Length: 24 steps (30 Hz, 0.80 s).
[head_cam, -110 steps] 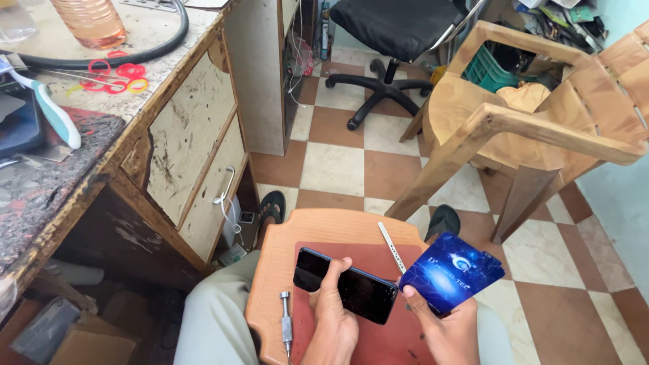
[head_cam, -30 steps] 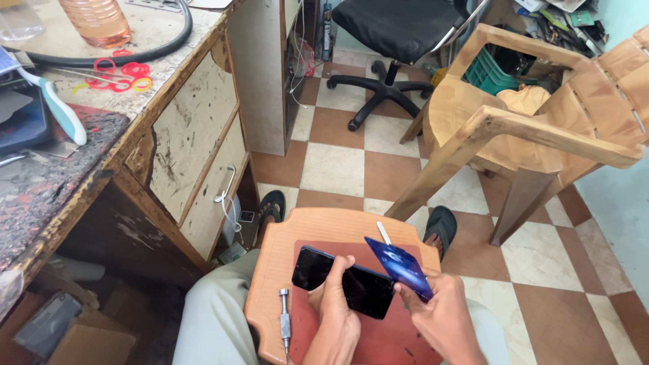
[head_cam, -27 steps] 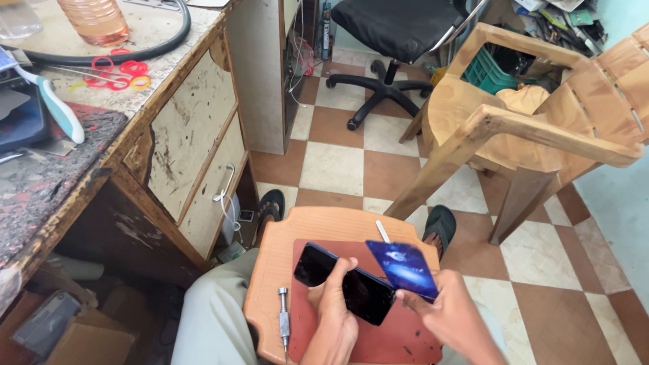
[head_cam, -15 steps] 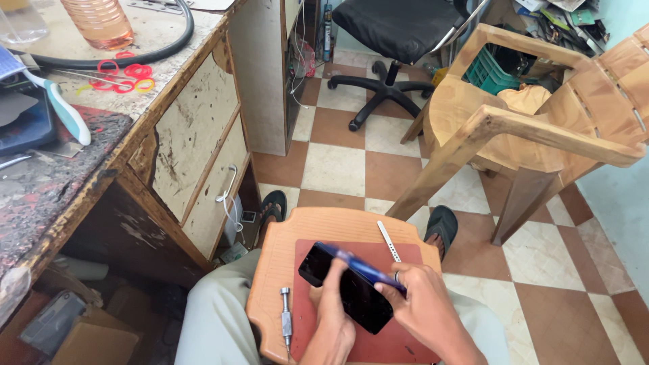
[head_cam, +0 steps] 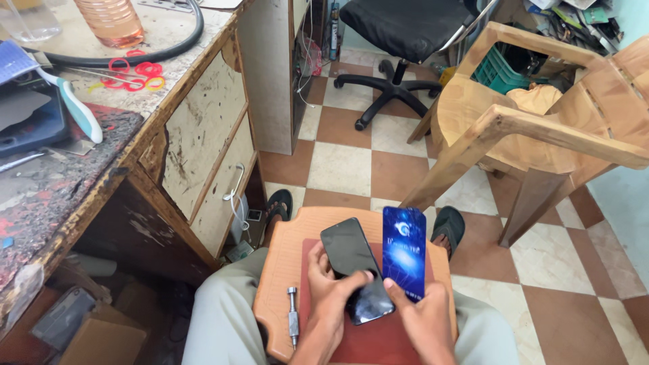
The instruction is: The person uses a blue plastic card to pry open the back cover of a smartphone. They then use a screwdriver to remove screws from the internal metal plate and lift the plate to expose the battery and circuitry.
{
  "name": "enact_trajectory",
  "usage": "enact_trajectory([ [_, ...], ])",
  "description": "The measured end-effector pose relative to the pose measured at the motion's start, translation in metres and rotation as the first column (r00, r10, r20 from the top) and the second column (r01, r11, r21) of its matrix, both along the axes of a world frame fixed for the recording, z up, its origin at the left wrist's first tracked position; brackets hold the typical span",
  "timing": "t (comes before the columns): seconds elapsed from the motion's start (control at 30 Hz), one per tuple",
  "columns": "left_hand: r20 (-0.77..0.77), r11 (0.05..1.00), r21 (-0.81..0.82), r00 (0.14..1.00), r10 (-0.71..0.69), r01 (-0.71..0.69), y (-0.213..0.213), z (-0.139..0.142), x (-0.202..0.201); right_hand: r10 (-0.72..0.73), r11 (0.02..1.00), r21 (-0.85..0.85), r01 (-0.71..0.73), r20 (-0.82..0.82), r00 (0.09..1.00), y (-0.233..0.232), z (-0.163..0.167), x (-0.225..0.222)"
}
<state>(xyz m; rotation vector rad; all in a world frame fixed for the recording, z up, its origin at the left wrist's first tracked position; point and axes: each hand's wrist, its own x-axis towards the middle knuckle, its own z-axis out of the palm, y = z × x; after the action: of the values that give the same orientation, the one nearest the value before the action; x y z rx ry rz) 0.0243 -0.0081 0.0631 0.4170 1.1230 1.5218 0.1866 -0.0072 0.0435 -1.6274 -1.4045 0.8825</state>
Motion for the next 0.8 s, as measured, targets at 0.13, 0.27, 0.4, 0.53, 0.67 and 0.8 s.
enact_trajectory([
  [0.13,-0.429,0.981,-0.029,0.884,-0.187,0.193,0.002,0.010,-0.007,-0.029,0.998,-0.055,0.017,-0.216,0.976,-0.011,-0.034,-0.006],
  [0.27,-0.520,0.951,0.000,0.813,-0.263,0.308,0.006,0.011,-0.013,-0.054,0.994,-0.105,0.018,-0.349,0.936,-0.010,-0.048,-0.006],
  [0.4,-0.410,0.908,0.085,0.845,-0.343,0.410,0.008,0.004,-0.018,-0.099,0.988,-0.148,0.033,-0.459,0.883,-0.012,-0.046,-0.006],
  [0.53,-0.570,0.911,0.026,0.755,-0.324,0.411,0.004,-0.001,-0.018,-0.077,0.992,-0.123,0.035,-0.352,0.933,-0.017,-0.033,-0.009],
  [0.67,-0.662,0.914,0.132,0.720,-0.208,0.385,0.001,-0.002,-0.014,-0.116,0.993,0.000,0.116,-0.012,0.993,-0.022,-0.015,-0.021],
  [0.8,-0.671,0.915,0.100,0.705,-0.228,0.391,-0.003,0.001,-0.013,-0.168,0.939,0.313,0.141,0.062,0.984,-0.026,0.007,-0.034],
])
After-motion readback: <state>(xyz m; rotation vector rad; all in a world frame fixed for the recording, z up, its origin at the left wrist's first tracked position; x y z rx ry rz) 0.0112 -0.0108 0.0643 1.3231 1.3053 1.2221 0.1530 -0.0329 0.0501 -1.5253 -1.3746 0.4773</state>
